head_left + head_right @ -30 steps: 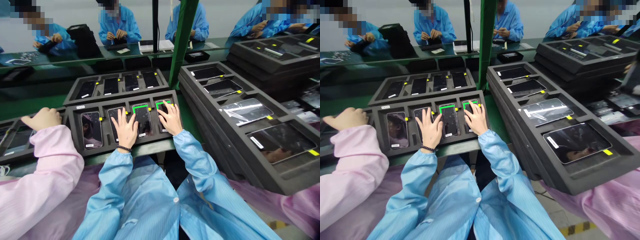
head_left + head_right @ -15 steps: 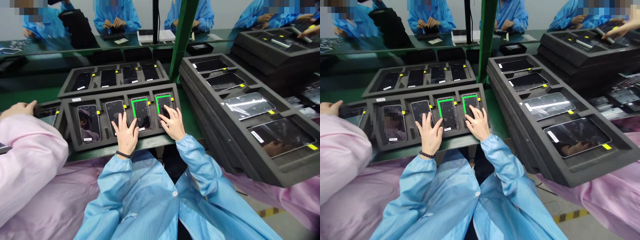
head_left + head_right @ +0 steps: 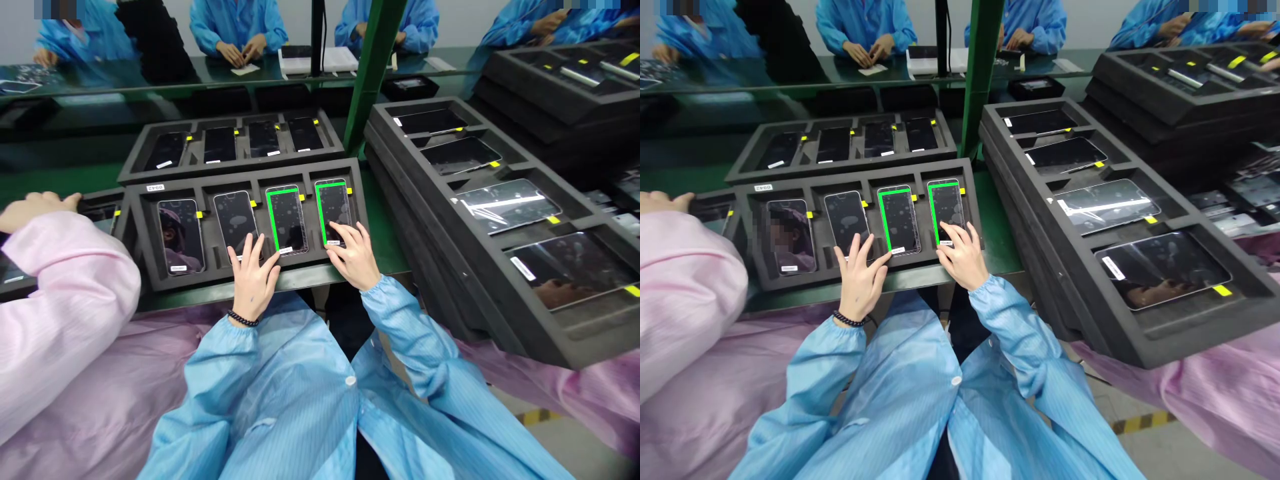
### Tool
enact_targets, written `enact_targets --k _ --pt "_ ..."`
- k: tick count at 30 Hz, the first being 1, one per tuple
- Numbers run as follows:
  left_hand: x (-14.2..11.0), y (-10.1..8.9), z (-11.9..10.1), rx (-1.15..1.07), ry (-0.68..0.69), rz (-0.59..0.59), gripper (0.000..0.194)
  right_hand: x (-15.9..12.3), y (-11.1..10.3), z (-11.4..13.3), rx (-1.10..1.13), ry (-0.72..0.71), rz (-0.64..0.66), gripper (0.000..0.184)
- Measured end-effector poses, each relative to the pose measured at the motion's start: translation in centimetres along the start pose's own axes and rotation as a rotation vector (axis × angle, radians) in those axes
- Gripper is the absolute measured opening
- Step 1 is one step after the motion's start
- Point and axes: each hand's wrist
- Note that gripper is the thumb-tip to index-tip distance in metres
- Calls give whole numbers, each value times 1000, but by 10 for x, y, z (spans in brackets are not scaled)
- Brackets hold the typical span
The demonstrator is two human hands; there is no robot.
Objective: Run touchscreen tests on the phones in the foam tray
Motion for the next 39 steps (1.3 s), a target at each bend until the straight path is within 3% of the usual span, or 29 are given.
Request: enact_targets --k 6,10,17,22,29,39 --pt "16 0 5 -117 -48 13 42 20 6 0 4 -1 -1 34" --pt "17 2 8 -178 -107 -103 44 20 1 -6 39 3 -49 33" --pt "-7 20 10 -156 -148 -223 42 19 -9 -34 -11 228 -218 32" --pt "-18 36 8 -157 -256 -365 42 44 -5 -52 -96 368 -162 37" --pt "-19 38 4 -180 -308 -505 41 73 2 -58 -120 366 -68 37" --pt "-18 37 2 -157 -340 -507 40 55 -1 -49 -88 365 -38 38"
Point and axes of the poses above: each hand's wrist, its own x-axis towards the middle knuckle, its own y-axis out of the palm, z = x × y, and after that the axes turned 1 degree about -z, right-handed
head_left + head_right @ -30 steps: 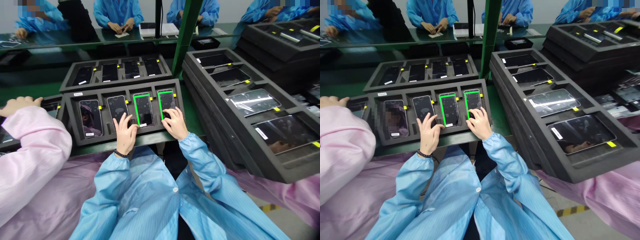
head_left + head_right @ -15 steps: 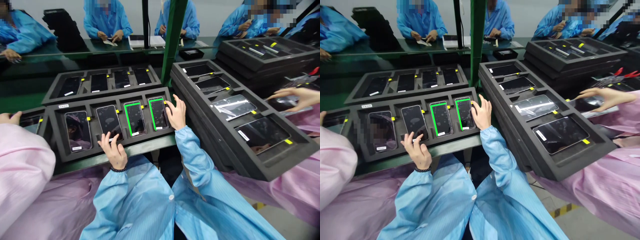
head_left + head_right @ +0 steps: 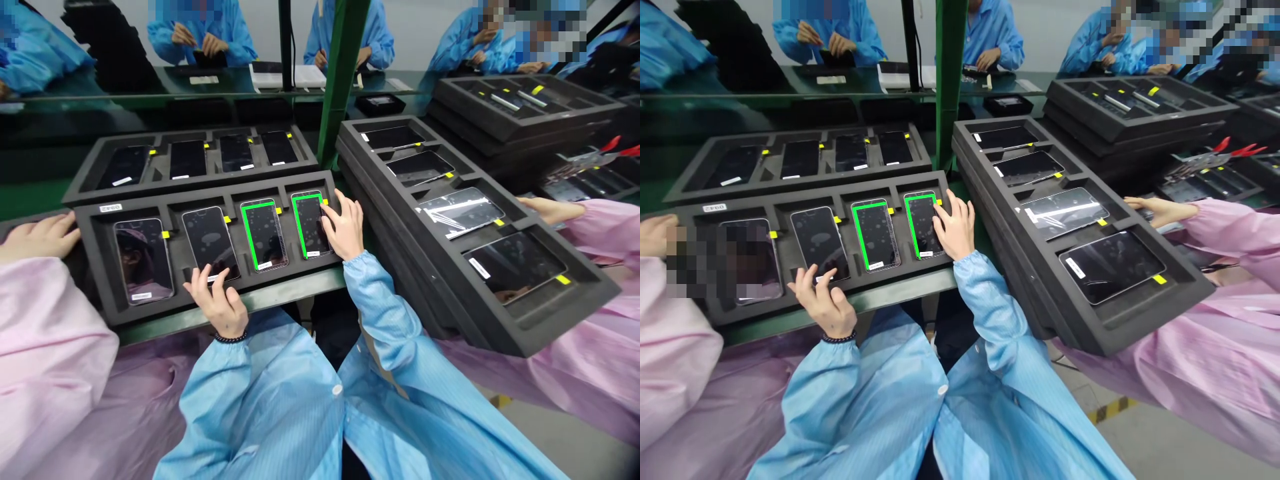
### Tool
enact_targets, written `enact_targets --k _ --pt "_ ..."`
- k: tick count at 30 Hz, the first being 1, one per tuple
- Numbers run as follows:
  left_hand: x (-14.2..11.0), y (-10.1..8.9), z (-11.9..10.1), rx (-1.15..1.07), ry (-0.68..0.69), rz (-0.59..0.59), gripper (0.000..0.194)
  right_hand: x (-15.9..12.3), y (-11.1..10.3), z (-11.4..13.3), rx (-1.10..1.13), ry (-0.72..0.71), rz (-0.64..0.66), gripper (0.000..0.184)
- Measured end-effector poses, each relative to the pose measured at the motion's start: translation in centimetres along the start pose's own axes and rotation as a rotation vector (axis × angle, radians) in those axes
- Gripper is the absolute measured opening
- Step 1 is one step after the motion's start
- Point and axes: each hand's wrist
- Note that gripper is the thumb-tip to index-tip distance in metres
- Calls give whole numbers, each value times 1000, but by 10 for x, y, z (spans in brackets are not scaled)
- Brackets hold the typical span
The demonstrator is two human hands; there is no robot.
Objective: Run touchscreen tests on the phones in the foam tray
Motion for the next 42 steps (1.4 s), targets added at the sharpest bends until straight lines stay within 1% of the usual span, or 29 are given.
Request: enact_targets --k 9,14,18,21,26,30,33,36,42 --pt "0 -4 -1 46 2 35 40 -41 -6 -3 -11 -45 11 36" --pt "0 -4 -1 65 30 16 39 -65 -13 -3 -21 -74 20 34" --pt "0 -4 -1 59 30 12 39 -78 -20 -3 -37 -116 14 32" --pt "0 -4 -1 70 24 14 40 -79 -23 -2 -32 -139 5 31" --pt "-1 -4 0 66 21 9 40 -66 -22 0 -29 -108 11 37" --pt "-1 -4 0 64 11 9 40 -60 -26 -4 12 -73 -47 42" --pt "-2 -4 1 59 -3 9 41 -64 -30 -8 39 -68 -76 43" --pt "-2 -3 1 49 -16 14 42 -71 -31 -11 37 -112 -43 42" --pt "-1 -5 0 36 15 -11 40 -78 -26 -16 2 -163 -4 36"
Point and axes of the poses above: each hand's wrist, its own x-axis towards the middle knuckle, its own y-axis out of the palm, z = x × y, and after that the axes turned 1 degree about -z, right-handed
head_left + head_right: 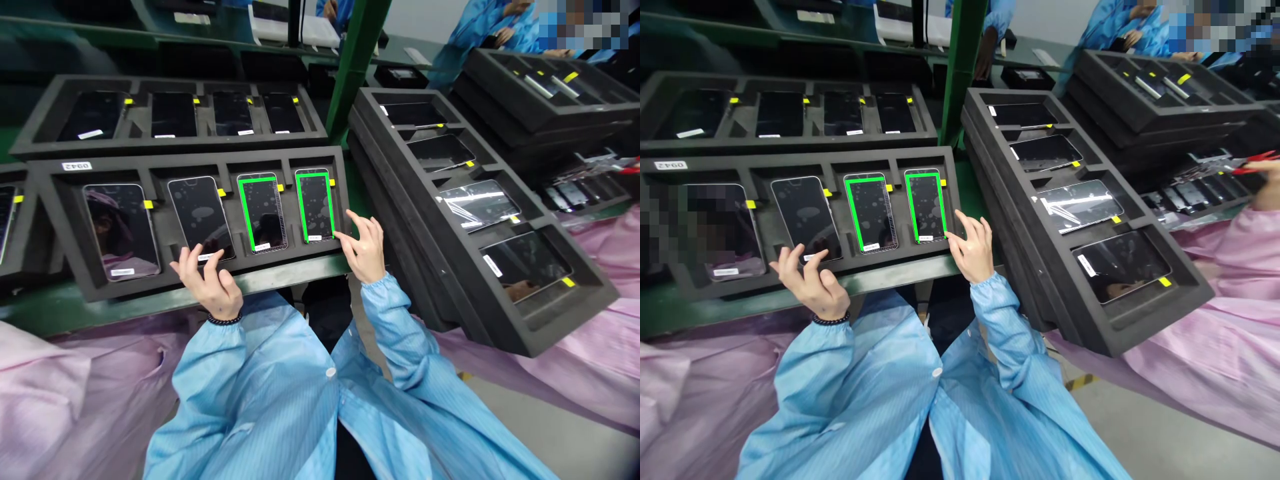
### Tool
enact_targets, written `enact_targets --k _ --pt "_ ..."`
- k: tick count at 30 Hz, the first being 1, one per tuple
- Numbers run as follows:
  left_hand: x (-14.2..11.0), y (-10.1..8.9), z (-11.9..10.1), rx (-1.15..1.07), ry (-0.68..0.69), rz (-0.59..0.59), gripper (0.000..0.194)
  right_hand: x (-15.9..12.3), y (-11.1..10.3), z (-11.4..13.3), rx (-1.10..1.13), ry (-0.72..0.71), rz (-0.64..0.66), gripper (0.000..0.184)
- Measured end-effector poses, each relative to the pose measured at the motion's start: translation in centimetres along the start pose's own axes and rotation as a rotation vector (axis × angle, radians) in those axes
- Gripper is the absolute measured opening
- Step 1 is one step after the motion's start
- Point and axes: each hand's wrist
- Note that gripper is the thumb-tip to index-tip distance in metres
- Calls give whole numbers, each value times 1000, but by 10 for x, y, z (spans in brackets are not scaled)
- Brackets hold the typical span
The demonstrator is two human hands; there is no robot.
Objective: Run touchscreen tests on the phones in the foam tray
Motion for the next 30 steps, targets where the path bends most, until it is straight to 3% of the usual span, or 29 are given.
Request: enact_targets --k 10,17,25,30 --pt "0 0 -1 61 -33 23 41 22 0 2 3 -13 99 40" --pt "0 -1 -1 54 -32 22 41 18 -7 1 26 24 -18 45" --pt "-1 -1 0 31 -47 30 40 14 0 14 85 -148 172 35" --pt "-1 -1 0 -5 -45 28 40 23 8 21 85 -219 208 31"
Point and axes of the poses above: each hand's wrist, its own x-axis towards the middle knuckle, its own y-axis out of the palm, z = x × y, and after that the axes turned 1 degree about -z, right-handed
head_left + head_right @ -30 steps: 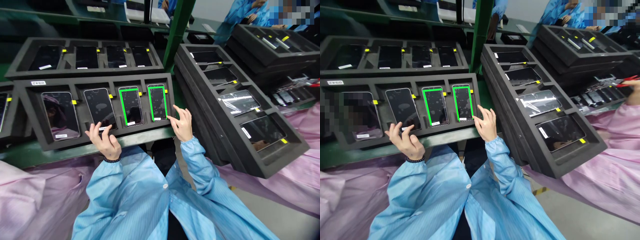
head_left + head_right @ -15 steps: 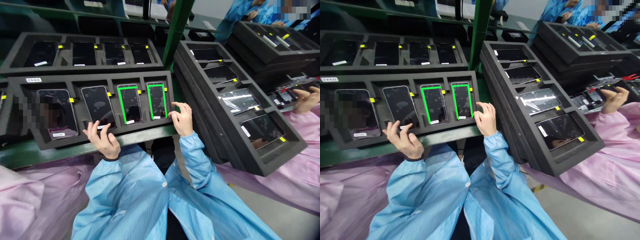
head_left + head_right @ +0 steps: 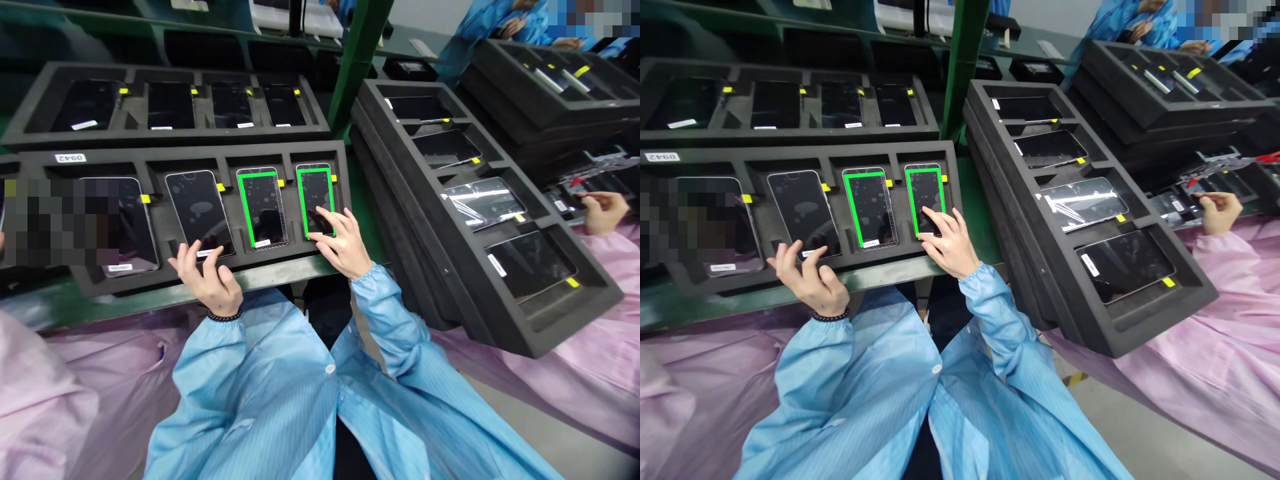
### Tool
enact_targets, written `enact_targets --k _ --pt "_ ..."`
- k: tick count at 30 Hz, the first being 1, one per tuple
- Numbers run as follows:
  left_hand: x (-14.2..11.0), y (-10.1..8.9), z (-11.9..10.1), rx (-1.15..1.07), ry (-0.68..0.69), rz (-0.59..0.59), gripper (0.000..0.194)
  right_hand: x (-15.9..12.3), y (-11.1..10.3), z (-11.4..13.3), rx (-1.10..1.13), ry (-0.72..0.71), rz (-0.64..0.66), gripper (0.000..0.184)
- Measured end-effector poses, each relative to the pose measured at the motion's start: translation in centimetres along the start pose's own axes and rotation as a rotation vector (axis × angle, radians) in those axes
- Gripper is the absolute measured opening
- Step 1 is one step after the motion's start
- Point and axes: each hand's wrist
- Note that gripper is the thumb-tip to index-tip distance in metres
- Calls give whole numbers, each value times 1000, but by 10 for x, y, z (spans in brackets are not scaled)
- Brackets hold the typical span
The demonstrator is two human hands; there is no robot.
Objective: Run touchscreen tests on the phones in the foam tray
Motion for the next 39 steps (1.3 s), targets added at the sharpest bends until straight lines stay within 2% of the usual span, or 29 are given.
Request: enact_targets --k 4,12,18,22,28,34,39 --pt "0 1 0 -79 13 -24 41 5 3 0 26 -47 1 31" --pt "0 2 1 -47 20 -36 42 17 7 0 80 -80 -38 37" --pt "2 3 -1 -25 61 -72 39 14 1 -7 127 -11 -177 42" --pt "2 3 0 -19 79 -88 38 9 3 -8 103 -59 -98 36" --pt "0 3 1 -11 13 -48 42 10 5 -8 130 -115 -9 37" --pt "1 3 1 -30 72 -71 38 13 6 -10 140 -83 -52 38" --pt "1 3 0 -23 62 -69 39 6 8 -11 144 -78 -108 39"
Point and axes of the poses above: each hand's wrist, its own x-axis towards the middle knuckle, its own y-axis out of the palm, z = x × y, and after that the axes turned 1 degree about -z, right-handed
